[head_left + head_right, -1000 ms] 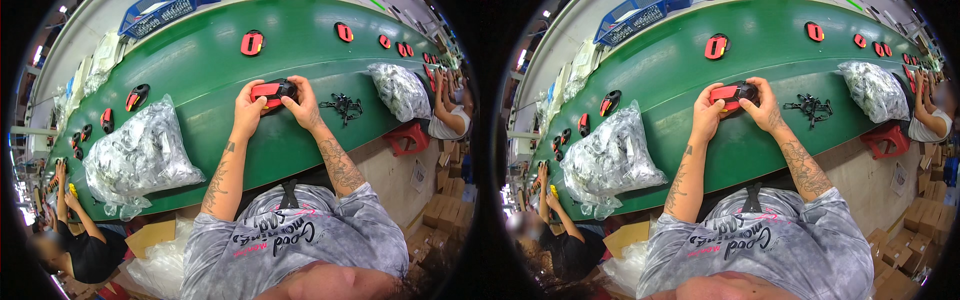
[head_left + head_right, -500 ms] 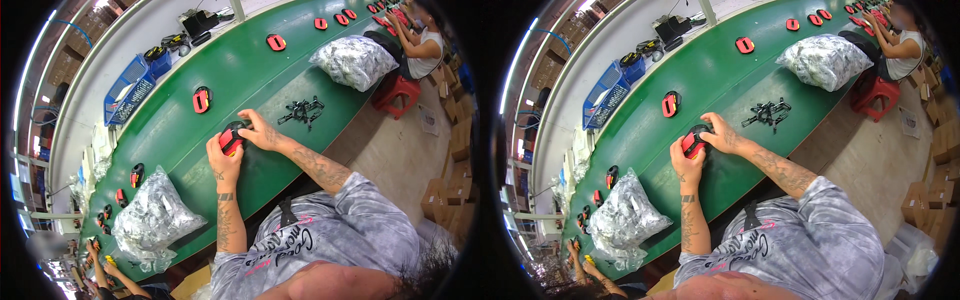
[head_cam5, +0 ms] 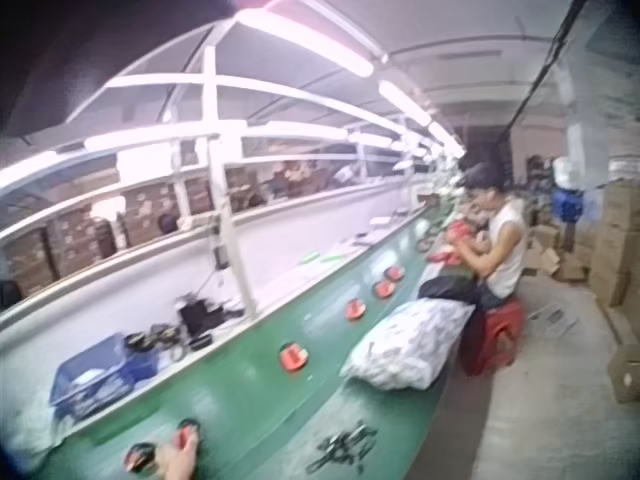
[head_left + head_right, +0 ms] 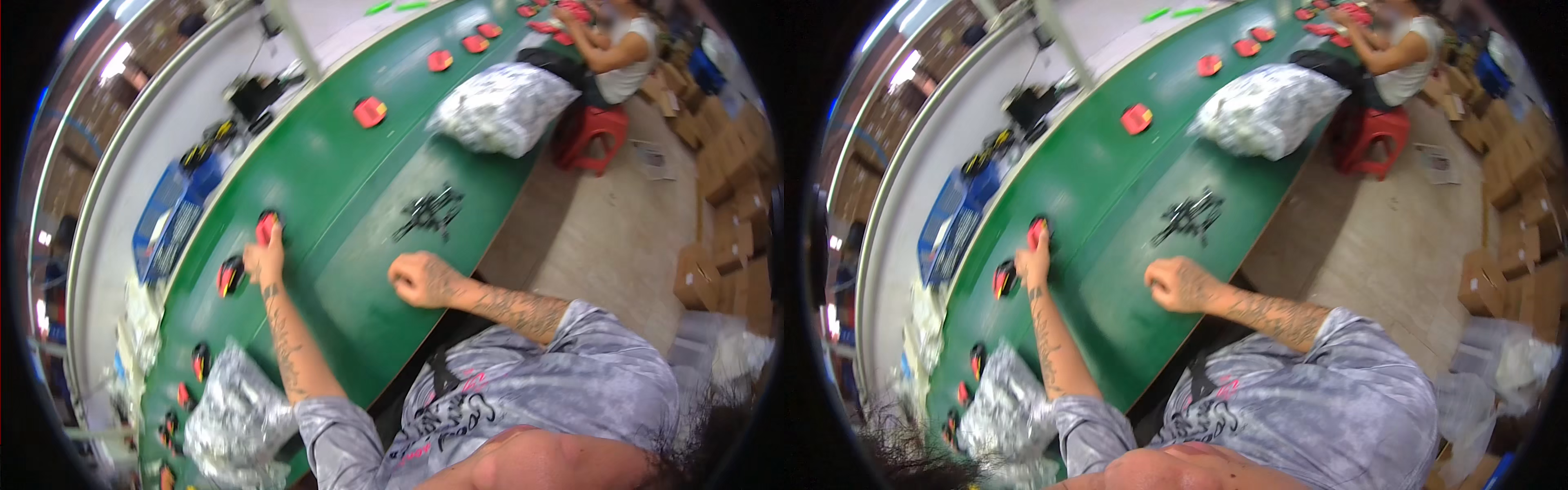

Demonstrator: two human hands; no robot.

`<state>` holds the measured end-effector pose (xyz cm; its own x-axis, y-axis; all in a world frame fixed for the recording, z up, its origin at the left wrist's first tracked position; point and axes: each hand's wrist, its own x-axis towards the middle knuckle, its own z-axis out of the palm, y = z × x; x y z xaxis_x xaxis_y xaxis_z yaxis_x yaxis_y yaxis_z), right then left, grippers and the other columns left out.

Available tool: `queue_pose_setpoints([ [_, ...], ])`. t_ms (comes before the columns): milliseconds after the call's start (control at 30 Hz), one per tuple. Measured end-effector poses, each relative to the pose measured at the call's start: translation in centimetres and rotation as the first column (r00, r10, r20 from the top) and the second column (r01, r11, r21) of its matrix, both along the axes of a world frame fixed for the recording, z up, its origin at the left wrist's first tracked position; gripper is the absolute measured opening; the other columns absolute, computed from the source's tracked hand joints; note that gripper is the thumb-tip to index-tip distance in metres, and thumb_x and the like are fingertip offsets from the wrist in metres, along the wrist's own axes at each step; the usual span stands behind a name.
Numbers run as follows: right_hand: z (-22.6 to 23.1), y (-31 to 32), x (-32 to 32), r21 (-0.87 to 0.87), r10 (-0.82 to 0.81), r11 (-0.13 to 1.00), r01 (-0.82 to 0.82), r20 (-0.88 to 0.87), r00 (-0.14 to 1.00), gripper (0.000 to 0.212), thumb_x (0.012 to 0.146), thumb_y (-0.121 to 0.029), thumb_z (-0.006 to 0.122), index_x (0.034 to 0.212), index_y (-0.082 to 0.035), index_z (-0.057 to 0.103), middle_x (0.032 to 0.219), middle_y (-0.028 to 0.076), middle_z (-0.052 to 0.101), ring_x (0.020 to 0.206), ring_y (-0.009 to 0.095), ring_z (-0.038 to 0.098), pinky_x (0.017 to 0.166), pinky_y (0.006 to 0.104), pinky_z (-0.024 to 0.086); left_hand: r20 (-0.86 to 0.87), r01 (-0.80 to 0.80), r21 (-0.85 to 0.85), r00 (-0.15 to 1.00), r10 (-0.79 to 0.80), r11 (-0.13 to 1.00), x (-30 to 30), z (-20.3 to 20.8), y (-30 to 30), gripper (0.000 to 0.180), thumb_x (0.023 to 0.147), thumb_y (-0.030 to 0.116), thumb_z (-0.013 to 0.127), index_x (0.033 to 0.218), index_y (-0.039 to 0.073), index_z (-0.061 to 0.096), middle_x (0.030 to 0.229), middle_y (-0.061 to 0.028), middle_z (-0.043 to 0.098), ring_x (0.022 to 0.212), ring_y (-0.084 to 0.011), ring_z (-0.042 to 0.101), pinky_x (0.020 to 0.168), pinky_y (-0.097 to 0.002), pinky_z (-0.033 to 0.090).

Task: Assembling computer mouse components on a factory assembly line.

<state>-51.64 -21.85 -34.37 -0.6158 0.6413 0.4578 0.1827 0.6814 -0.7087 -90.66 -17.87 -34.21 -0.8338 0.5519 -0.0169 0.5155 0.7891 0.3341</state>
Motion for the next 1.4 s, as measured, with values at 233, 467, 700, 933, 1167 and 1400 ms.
queue_pose_setpoints([
  [233, 0.9, -0.4, 1.2, -0.176, -0.002, 0.984, 0.018, 0.09, 0.996, 0.008, 0.084, -0.007, 0.06, 0.091, -0.003, 0.061, 0.083, 0.014, 0.066, 0.075, 0.034, 0.065, 0.072, 0.0446, 0.052, -0.132, 0.007, 0.201, 0.991, 0.02, 0.98, 3.7, -1.6, -0.4, 0.072, 0.088, 0.052, 0.071, 0.139, 0.004, 0.056, 0.137, -0.0182, 0.058, 0.134, -0.0361, 0.05, 0.109, -0.0652, 0.033],
  [467, 0.8, 0.4, 1.7, -0.111, -0.01, 0.994, 0.018, 0.076, 0.997, 0.008, 0.084, -0.007, 0.062, 0.091, -0.003, 0.062, 0.081, 0.012, 0.065, 0.072, 0.03, 0.064, 0.07, 0.043, 0.052, 0.507, -0.365, 0.856, 0.459, -0.73, 0.366, 15.9, 1.0, -9.4, 0.077, 0.077, -0.022, 0.064, 0.146, 0.004, 0.041, 0.137, -0.0165, 0.052, 0.108, -0.0314, 0.068, 0.086, -0.0457, 0.066],
  [700, 4.7, 5.3, 3.8, -0.479, 0.031, 0.875, -0.076, -0.1, 0.995, 0.03, 0.084, -0.014, 0.075, 0.112, -0.006, 0.069, 0.093, 0.004, 0.072, 0.083, 0.016, 0.067, 0.076, 0.0349, 0.054, 0.494, -0.242, 0.869, 0.388, -0.778, 0.431, 16.1, -0.7, -11.2, 0.074, 0.082, -0.018, 0.063, 0.149, -0.001, 0.037, 0.139, -0.0168, 0.054, 0.117, -0.0345, 0.067, 0.093, -0.0455, 0.062],
  [933, 5.1, 11.8, 6.2, 0.123, -0.229, 0.971, 0.203, 0.716, 0.66, 0.055, 0.088, -0.037, 0.078, 0.136, -0.013, 0.066, 0.141, 0.005, 0.059, 0.132, 0.03, 0.048, 0.106, 0.0477, 0.035, 0.57, -0.339, 0.8, 0.173, -0.803, 0.495, 16.1, -1.7, -10.7, 0.057, 0.097, -0.003, 0.061, 0.15, -0.001, 0.04, 0.136, -0.0184, 0.059, 0.114, -0.0341, 0.069, 0.092, -0.0522, 0.063],
  [1167, 2.4, 15.7, 5.2, -0.095, -0.189, 0.962, 0.256, 0.445, 0.875, 0.035, 0.079, -0.034, 0.082, 0.107, -0.013, 0.078, 0.12, 0.009, 0.068, 0.117, 0.027, 0.062, 0.1, 0.0439, 0.047, 0.583, -0.463, 0.742, 0.086, -0.808, 0.485, 15.2, -1.2, -10.5, 0.056, 0.096, -0.004, 0.058, 0.149, -0.004, 0.04, 0.138, -0.0232, 0.06, 0.119, -0.0382, 0.067, 0.097, -0.058, 0.059],
  [1400, 4.5, 17.6, 4.0, -0.203, -0.223, 0.931, 0.305, 0.348, 0.911, 0.025, 0.078, -0.023, 0.074, 0.093, -0.003, 0.075, 0.081, 0.008, 0.072, 0.077, 0.016, 0.068, 0.077, 0.0323, 0.054, 0.604, -0.49, 0.709, 0.052, -0.795, 0.507, 15.6, -1.0, -10.8, 0.055, 0.095, -0.002, 0.063, 0.146, -0.007, 0.044, 0.137, -0.023, 0.06, 0.116, -0.0366, 0.068, 0.09, -0.0539, 0.064],
])
